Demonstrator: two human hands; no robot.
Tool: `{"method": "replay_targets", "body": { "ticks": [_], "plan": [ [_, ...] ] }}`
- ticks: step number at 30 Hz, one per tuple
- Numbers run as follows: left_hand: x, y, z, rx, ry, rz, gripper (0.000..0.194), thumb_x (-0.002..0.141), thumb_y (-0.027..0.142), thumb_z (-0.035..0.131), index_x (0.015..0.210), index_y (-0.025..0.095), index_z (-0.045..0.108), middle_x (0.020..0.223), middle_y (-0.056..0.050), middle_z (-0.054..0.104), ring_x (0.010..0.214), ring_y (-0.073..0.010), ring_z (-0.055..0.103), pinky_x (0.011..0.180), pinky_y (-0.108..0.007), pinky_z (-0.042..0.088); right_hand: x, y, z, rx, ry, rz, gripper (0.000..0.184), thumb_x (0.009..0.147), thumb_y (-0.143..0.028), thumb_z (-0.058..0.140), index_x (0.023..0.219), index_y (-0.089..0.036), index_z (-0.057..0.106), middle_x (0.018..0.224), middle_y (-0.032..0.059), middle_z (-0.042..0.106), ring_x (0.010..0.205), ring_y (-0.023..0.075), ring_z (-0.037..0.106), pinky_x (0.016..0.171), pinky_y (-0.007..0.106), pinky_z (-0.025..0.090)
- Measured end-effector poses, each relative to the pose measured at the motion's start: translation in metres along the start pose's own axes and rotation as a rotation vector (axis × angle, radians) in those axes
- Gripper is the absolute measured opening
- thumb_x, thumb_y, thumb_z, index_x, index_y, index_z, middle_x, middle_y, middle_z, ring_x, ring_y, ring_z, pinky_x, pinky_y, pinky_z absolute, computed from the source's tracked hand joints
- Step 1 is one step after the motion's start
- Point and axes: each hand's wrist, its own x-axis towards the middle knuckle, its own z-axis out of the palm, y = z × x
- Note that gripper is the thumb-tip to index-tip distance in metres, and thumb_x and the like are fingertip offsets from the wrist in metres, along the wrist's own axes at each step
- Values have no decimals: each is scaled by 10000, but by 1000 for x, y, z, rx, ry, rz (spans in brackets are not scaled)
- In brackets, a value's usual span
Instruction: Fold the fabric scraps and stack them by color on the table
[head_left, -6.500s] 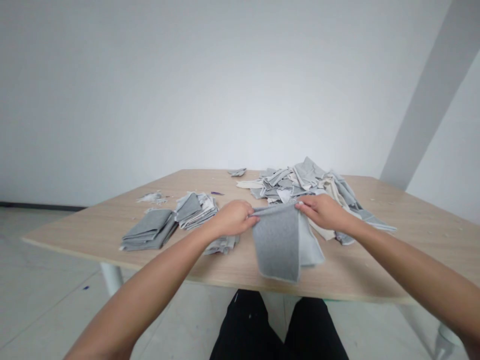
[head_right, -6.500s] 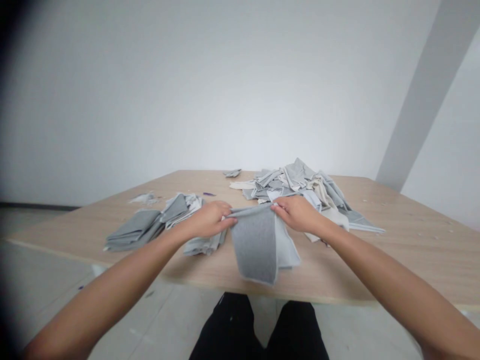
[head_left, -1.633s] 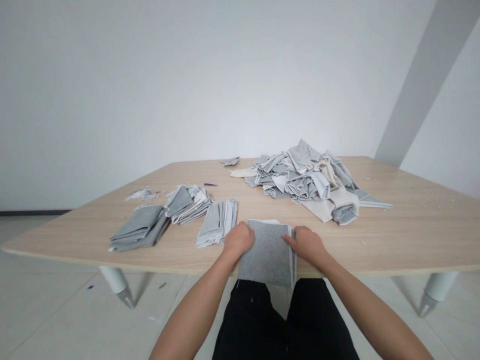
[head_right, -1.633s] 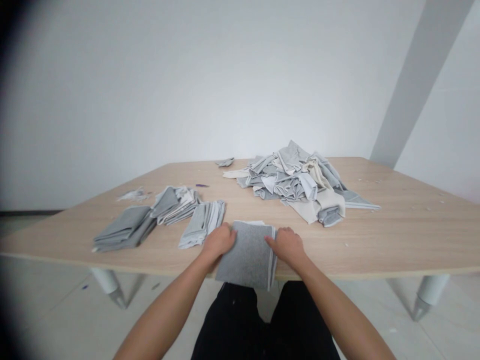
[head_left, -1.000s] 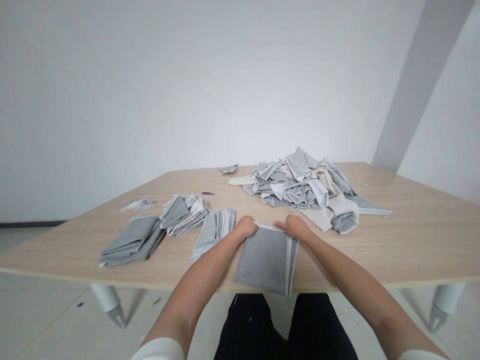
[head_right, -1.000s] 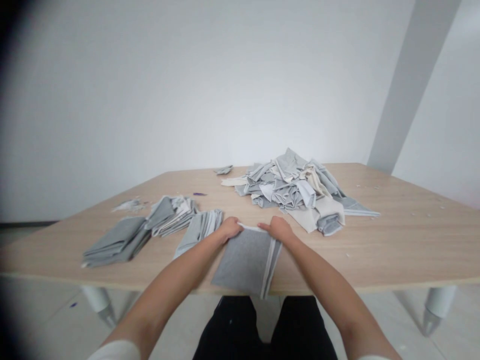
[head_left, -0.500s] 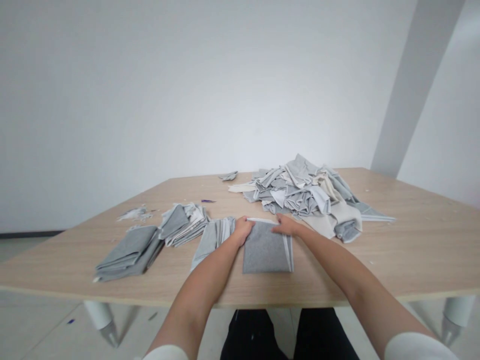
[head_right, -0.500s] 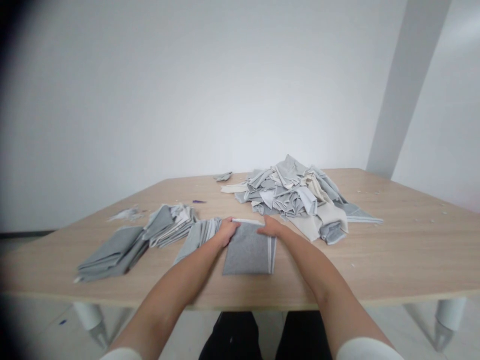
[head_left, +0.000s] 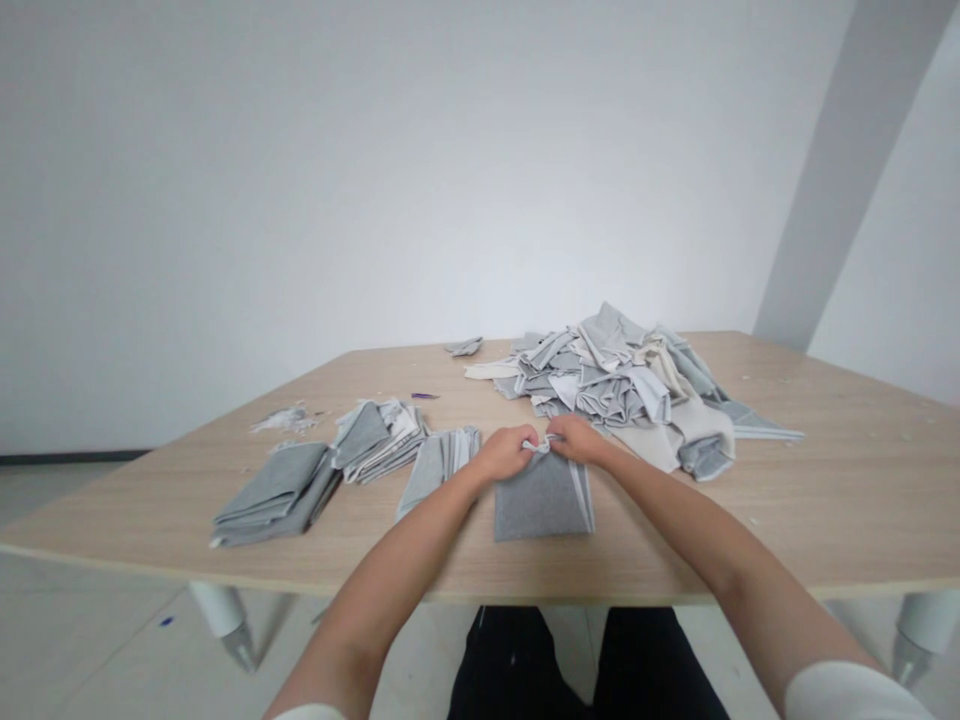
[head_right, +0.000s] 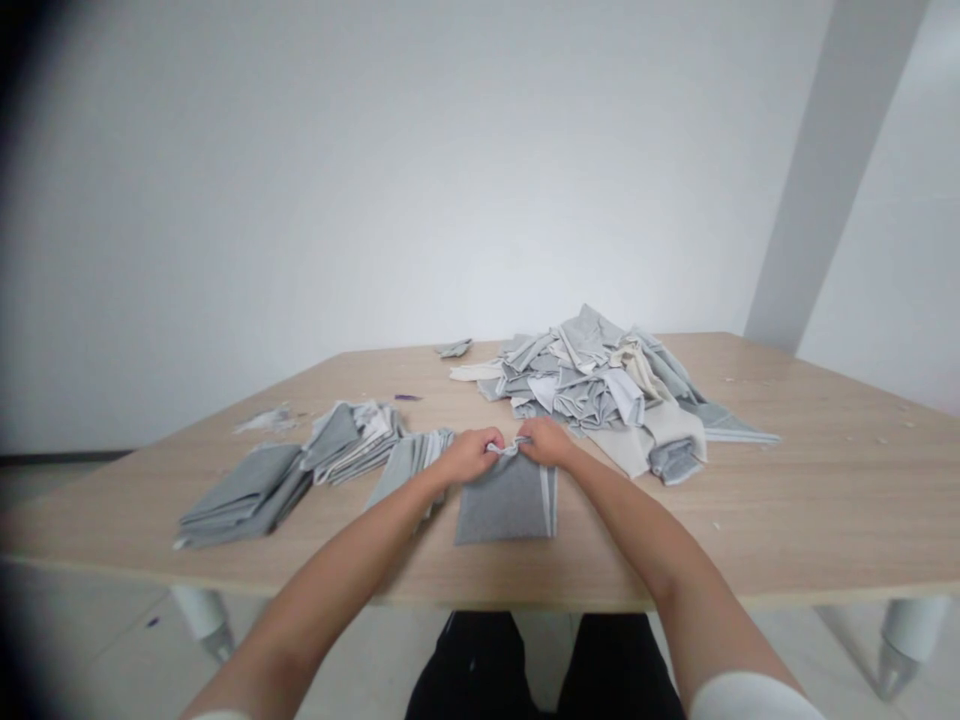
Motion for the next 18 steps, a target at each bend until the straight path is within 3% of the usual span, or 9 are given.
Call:
{"method": "replay_targets", "body": {
  "ticks": [4, 7, 10, 14, 18],
  "plan": [
    [-12, 5, -2, 101, 1, 66, 199, 766, 174, 526, 915, 230, 646, 823, -7, 690, 815, -188, 628, 776, -272, 439, -18, -8, -9, -77, 66, -51, 272, 858, -277, 515, 1069, -159, 641, 1148, 128, 647, 1171, 268, 508, 1091, 490, 178],
    [-22, 4, -6, 158, 33, 84, 266, 812, 191, 493, 1046, 223, 617, 911, -37, 704, 877, -209, 645, 805, -300, 459, -34, -15, -19, -123, 81, -87, 230, 868, -286, 499, 989, -160, 648, 1032, 112, 666, 1071, 255, 541, 1090, 486, 165],
    [-37, 5, -8, 197, 51, 130, 363, 846, 187, 465, 1195, 213, 557, 1121, -70, 677, 1029, -213, 623, 904, -326, 451, -51, -26, -28, -163, 83, -121, 203, 870, -285, 492, 907, -162, 648, 942, 96, 660, 987, 241, 546, 1080, 459, 185],
    [-62, 8, -6, 229, 4, 254, 312, 870, 151, 430, 1114, 208, 615, 1130, -70, 674, 1086, -194, 597, 959, -323, 437, -74, -49, -32, -268, 59, -209, 193, 877, -280, 485, 871, -170, 643, 892, 84, 648, 933, 224, 533, 1048, 424, 228],
    [-84, 10, -2, 405, -44, 520, 254, 895, 151, 418, 1023, 178, 636, 1058, -103, 674, 1028, -200, 607, 931, -336, 456, -93, -75, -26, -354, -57, -281, 202, 873, -289, 498, 898, -157, 649, 910, 103, 653, 949, 239, 529, 1032, 440, 231]
  ]
}}
